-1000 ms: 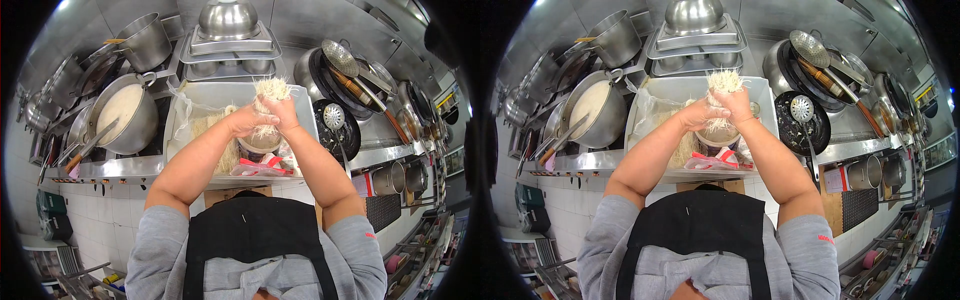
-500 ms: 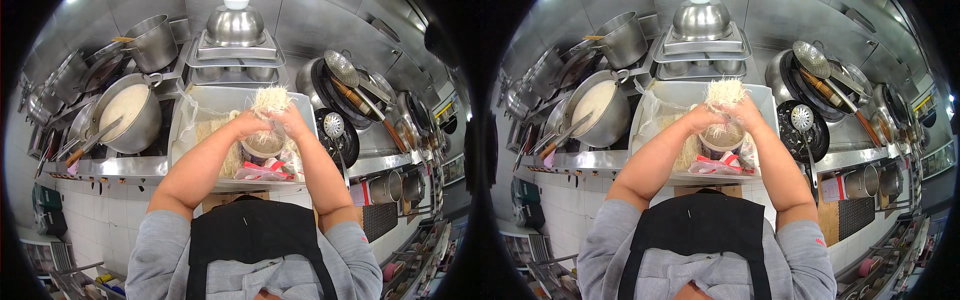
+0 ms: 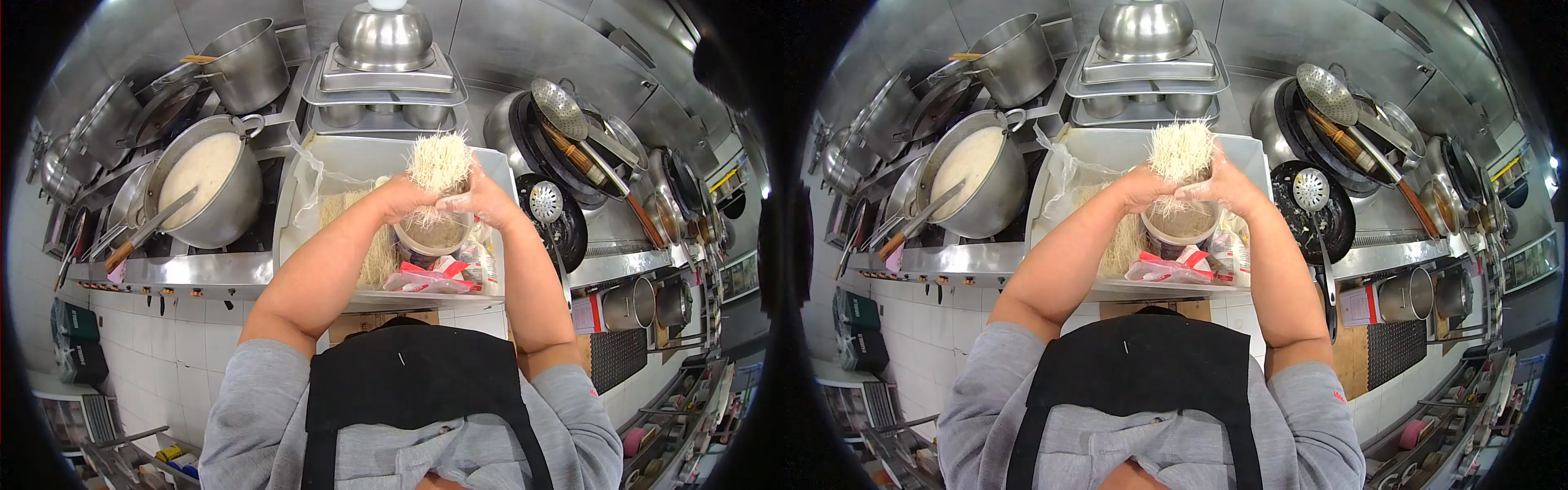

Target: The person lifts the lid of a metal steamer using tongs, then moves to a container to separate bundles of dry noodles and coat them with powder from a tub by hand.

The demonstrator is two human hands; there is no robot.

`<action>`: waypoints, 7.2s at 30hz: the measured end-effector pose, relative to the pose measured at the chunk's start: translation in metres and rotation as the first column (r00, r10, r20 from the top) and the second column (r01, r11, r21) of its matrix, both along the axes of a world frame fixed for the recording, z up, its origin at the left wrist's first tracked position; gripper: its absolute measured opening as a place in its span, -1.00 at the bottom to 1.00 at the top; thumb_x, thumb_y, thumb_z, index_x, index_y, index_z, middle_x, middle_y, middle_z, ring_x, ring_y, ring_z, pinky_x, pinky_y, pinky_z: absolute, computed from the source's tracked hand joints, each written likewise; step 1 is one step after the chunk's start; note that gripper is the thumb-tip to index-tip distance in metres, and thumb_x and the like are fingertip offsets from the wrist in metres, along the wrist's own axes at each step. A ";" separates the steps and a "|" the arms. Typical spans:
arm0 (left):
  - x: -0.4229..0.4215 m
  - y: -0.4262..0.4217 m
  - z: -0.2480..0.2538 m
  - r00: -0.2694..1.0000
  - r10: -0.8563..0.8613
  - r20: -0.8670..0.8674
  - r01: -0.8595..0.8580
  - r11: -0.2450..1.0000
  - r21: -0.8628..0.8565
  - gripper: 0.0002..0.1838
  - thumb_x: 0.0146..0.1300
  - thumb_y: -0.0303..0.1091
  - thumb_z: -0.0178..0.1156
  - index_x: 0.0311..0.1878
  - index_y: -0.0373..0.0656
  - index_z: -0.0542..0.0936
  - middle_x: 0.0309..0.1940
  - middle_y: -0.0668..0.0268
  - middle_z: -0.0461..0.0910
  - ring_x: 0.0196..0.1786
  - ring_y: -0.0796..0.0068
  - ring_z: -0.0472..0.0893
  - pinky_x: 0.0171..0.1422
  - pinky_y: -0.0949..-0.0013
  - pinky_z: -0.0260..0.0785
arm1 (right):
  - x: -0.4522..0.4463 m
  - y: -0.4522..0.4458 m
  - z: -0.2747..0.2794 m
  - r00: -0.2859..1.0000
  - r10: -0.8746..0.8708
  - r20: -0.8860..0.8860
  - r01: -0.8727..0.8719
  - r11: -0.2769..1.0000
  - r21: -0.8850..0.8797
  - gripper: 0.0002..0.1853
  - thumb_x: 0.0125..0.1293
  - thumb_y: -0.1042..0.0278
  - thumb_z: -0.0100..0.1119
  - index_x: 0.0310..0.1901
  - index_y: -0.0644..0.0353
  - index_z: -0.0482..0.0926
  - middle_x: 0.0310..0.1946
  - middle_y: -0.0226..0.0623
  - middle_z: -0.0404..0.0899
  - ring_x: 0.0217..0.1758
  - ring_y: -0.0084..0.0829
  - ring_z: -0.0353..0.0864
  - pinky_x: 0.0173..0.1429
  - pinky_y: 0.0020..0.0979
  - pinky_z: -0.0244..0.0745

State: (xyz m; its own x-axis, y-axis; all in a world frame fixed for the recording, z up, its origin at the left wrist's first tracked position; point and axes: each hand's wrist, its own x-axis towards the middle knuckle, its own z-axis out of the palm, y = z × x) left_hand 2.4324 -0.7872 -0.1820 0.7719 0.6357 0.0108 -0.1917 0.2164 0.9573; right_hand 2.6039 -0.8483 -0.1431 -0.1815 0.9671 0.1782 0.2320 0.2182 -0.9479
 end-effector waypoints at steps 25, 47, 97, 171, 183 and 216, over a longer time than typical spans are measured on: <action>-0.006 -0.002 0.013 0.996 0.084 -0.040 -0.081 0.995 0.054 -0.42 -0.04 -0.59 0.33 0.13 -0.21 0.46 0.00 0.27 0.56 0.00 0.43 0.54 0.10 0.34 0.39 | -0.021 -0.014 -0.023 0.130 -0.176 0.976 -0.091 0.978 0.189 -0.85 0.06 0.40 0.13 -0.36 0.09 0.69 -0.27 -0.30 0.65 -0.02 -0.25 0.56 0.15 -0.11 0.25; -0.009 0.009 -0.003 0.981 0.147 -0.127 -0.136 0.986 0.092 -0.66 0.05 -0.51 0.29 -0.07 -0.20 0.50 -0.27 0.31 0.58 -0.22 0.44 0.59 -0.15 0.36 0.47 | 0.019 0.007 -0.033 0.704 -0.194 0.683 0.062 0.975 0.213 -0.90 -0.07 0.46 0.22 -0.43 0.11 0.65 -0.40 -0.15 0.63 -0.26 -0.11 0.62 -0.19 -0.18 0.50; 0.012 0.018 -0.043 0.913 0.321 -0.250 -0.316 0.947 0.064 -0.38 0.10 -0.52 0.27 0.25 -0.28 0.31 0.04 0.19 0.47 0.00 0.33 0.53 0.10 0.25 0.41 | 0.094 -0.285 -0.073 0.573 -0.704 0.419 0.757 0.650 0.058 -0.85 -0.03 0.57 0.11 -0.36 0.20 0.56 -0.40 -0.17 0.61 -0.27 -0.15 0.60 -0.19 -0.24 0.48; 0.011 -0.015 0.013 0.966 -0.146 0.212 0.233 0.845 -0.482 -0.84 0.10 -0.41 0.24 -0.25 -0.21 0.54 -0.44 0.27 0.56 -0.43 0.49 0.59 -0.37 0.41 0.48 | -0.018 0.046 0.026 0.738 0.130 -0.662 -0.230 0.971 -0.066 -0.83 0.14 0.46 0.19 -0.32 0.14 0.37 -0.41 -0.31 0.44 -0.31 -0.32 0.53 -0.20 -0.24 0.55; 0.020 -0.016 0.006 0.995 0.004 -0.096 -0.035 0.942 -0.332 -0.79 0.03 -0.48 0.25 -0.21 -0.24 0.56 -0.37 0.26 0.59 -0.35 0.43 0.61 -0.24 0.35 0.49 | -0.031 0.053 0.013 0.911 -0.012 -0.413 0.005 1.000 -0.019 -0.78 0.15 0.60 0.21 -0.32 0.08 0.37 -0.48 -0.53 0.38 -0.48 -0.62 0.46 -0.45 -0.53 0.40; 0.035 -0.008 -0.034 0.557 0.677 -0.481 -0.095 0.627 0.773 -0.67 0.01 -0.19 0.25 -0.14 -0.08 0.60 -0.10 0.10 0.60 -0.02 0.04 0.57 0.07 0.14 0.43 | -0.042 0.059 -0.040 0.882 -0.415 0.222 0.349 0.894 0.281 -0.73 0.05 0.61 0.12 -0.20 0.15 0.36 -0.62 -0.37 0.38 -0.52 -0.50 0.39 -0.37 -0.40 0.36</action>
